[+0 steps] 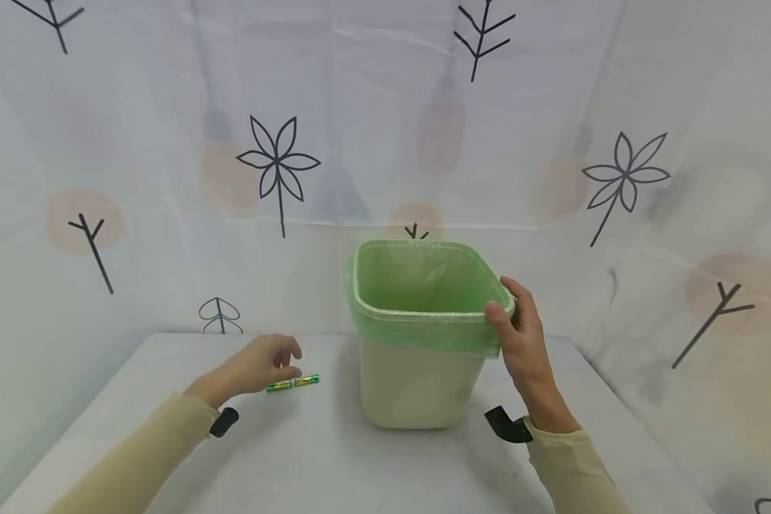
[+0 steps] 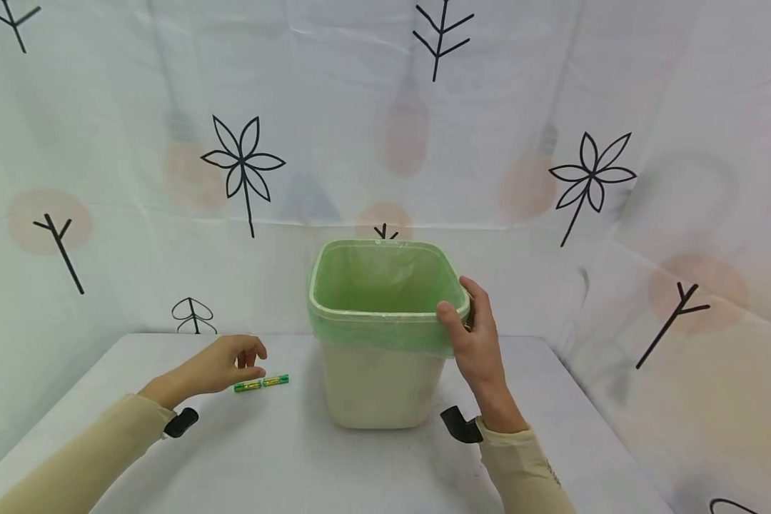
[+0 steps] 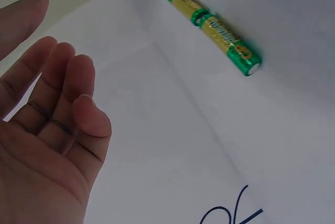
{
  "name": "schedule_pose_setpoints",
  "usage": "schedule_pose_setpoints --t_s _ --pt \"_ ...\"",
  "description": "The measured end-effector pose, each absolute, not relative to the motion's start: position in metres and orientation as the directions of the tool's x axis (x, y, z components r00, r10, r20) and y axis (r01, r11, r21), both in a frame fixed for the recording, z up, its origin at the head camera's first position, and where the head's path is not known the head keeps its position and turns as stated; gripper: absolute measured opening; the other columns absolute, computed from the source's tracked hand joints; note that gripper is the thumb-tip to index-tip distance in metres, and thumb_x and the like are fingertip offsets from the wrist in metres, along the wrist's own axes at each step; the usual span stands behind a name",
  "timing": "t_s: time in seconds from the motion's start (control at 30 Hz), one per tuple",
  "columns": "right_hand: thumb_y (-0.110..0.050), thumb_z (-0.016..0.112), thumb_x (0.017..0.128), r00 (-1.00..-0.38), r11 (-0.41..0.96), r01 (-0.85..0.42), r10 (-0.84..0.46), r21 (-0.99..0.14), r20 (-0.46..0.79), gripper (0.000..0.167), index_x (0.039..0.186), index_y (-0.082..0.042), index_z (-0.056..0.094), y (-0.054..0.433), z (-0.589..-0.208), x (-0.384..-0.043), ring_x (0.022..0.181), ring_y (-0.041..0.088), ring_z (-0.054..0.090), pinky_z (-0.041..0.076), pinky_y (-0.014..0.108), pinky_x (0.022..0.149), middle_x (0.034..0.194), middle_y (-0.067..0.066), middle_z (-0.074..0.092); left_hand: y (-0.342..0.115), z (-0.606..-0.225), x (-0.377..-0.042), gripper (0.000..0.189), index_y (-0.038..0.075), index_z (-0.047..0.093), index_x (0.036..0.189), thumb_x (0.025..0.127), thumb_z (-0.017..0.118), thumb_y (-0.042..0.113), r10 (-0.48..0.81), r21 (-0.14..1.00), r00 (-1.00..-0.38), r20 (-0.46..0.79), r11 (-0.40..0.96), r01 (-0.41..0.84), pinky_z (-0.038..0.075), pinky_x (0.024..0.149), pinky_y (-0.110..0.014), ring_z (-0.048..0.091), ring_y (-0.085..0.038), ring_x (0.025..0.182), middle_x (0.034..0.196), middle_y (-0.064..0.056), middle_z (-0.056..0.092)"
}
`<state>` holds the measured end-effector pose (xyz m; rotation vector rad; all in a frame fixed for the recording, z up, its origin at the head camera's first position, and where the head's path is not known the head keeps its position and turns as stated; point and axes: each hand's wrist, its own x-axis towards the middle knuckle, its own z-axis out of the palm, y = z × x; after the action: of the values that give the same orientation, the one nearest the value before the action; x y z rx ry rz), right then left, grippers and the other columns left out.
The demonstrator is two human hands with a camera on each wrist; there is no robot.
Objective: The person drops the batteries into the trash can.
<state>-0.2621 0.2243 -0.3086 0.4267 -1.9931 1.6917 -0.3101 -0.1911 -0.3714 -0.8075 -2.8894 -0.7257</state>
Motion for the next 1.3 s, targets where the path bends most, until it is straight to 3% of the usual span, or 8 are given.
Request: schedule_pose_setpoints --t_s 0.53,1.07,1.3 --pt "-0.015 0.051 0.098 -0.829 0.133 -0.543 0.075 -0.829 0.555 0.047 0.143 -0.017 0.036 0.223 -0.308 -0.26 0.101 0.021 0.05 0.044 0.021 0.08 0.123 0.015 0.046 -0.207 -0.406 -0.318 0.029 0.01 0.064 0.102 0.079 0.079 0.021 0.392 0.47 -0.918 0.056 0.801 0.371 0.044 0.069 -0.034 0.05 -0.017 0.08 0.089 -0.004 0.057" --pt "-0.018 0.052 0.098 -0.826 0.167 -0.543 0.071 -0.823 0.56 0.05 0.144 -0.018 0.034 0.223 -0.308 -0.261 0.104 0.02 0.049 0.042 0.022 0.082 0.126 0.014 0.046 -0.211 -0.43 -0.337 0.031 0.018 0.063 0.096 0.072 0.083 0.021 0.29 0.487 -0.955 -0.068 0.845 0.221 0.046 0.069 -0.033 0.052 -0.017 0.08 0.088 0.0 0.056" --pt "-0.018 0.052 0.098 -0.828 0.141 -0.545 0.067 -0.827 0.557 0.05 0.144 -0.016 0.034 0.223 -0.307 -0.261 0.103 0.017 0.05 0.042 0.021 0.083 0.126 0.015 0.045 -0.209 -0.433 -0.337 0.028 0.017 0.063 0.095 0.074 0.082 0.02 0.29 0.513 -0.951 -0.104 0.835 0.199 0.046 0.067 -0.033 0.053 -0.017 0.076 0.085 -0.001 0.057"
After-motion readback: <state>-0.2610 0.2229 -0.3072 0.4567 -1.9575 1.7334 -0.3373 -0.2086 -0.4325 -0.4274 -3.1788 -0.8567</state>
